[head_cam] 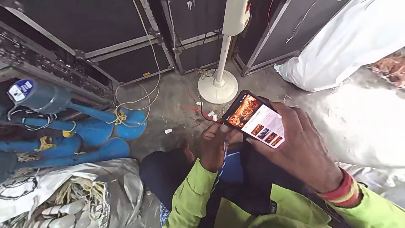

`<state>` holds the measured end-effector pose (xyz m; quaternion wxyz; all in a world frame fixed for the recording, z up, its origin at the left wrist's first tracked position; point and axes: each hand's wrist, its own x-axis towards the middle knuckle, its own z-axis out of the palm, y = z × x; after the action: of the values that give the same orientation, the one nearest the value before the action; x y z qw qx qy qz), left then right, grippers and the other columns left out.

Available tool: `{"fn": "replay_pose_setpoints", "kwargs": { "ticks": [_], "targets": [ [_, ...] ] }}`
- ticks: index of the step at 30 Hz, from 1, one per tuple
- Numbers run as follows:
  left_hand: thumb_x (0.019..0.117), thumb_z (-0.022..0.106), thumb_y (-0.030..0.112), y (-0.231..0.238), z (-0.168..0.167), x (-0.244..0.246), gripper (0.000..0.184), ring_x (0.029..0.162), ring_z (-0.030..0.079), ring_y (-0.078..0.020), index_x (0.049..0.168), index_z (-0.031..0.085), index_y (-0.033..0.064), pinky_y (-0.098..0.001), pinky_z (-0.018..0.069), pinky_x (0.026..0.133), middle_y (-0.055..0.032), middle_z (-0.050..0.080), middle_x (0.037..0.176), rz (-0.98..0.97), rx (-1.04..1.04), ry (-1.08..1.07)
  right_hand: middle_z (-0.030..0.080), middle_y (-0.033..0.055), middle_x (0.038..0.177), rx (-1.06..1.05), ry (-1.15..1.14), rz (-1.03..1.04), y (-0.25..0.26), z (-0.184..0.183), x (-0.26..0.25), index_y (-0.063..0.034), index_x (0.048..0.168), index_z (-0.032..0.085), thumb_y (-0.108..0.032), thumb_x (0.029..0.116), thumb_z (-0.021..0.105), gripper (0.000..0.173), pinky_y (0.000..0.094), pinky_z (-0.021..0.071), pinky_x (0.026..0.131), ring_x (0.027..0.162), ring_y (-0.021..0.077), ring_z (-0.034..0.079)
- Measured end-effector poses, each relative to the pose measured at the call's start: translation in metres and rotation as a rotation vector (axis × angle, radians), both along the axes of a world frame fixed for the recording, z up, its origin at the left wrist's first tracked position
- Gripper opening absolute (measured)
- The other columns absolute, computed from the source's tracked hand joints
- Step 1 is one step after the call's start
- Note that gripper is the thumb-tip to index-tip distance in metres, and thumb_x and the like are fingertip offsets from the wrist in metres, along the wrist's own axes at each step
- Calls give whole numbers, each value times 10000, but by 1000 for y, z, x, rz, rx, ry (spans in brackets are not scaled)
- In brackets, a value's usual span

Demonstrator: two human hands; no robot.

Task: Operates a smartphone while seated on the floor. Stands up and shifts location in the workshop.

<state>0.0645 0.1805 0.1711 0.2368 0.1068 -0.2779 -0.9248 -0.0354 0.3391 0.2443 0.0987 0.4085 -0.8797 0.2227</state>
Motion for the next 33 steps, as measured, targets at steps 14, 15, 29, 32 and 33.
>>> {"fn": "replay_pose_setpoints", "kwargs": {
  "ticks": [14,15,29,32,33],
  "targets": [
    [1002,635,113,0,-4,-3,158,907,775,-258,1070,736,13,-400,636,864,-177,770,992,-22,23,-24,608,263,1224,34,-29,-20,-1,0,-3,-50,1474,473,-602,796,707,905,591,522,745,1025,465,620],
    [1000,639,115,-1,-5,-3,155,909,774,-261,1063,735,11,-403,635,866,-181,769,991,-20,25,-19,607,261,1226,32,-31,-19,-1,0,-3,-50,1474,474,-598,795,710,904,590,523,757,1035,462,619],
    [996,632,96,-3,-5,-3,153,872,777,-248,1062,738,8,-389,642,833,-176,771,973,21,-23,-70,613,247,1212,53,-22,-7,-5,-3,-4,-50,1463,481,-570,793,721,882,592,512,741,1022,456,623],
    [1018,602,123,-4,-8,-2,159,869,771,-219,1070,734,50,-394,644,825,-125,773,982,34,-128,-136,612,244,1197,80,-93,-34,-3,-6,-1,-55,1475,470,-583,770,738,920,610,510,771,1028,452,624],
    [1029,585,131,-4,-10,-2,168,872,770,-211,1077,732,66,-395,645,825,-106,773,991,29,-149,-163,611,243,1201,93,-134,-54,-2,-7,2,-64,1486,462,-594,760,745,943,614,513,785,1042,451,622]
  ]
}}
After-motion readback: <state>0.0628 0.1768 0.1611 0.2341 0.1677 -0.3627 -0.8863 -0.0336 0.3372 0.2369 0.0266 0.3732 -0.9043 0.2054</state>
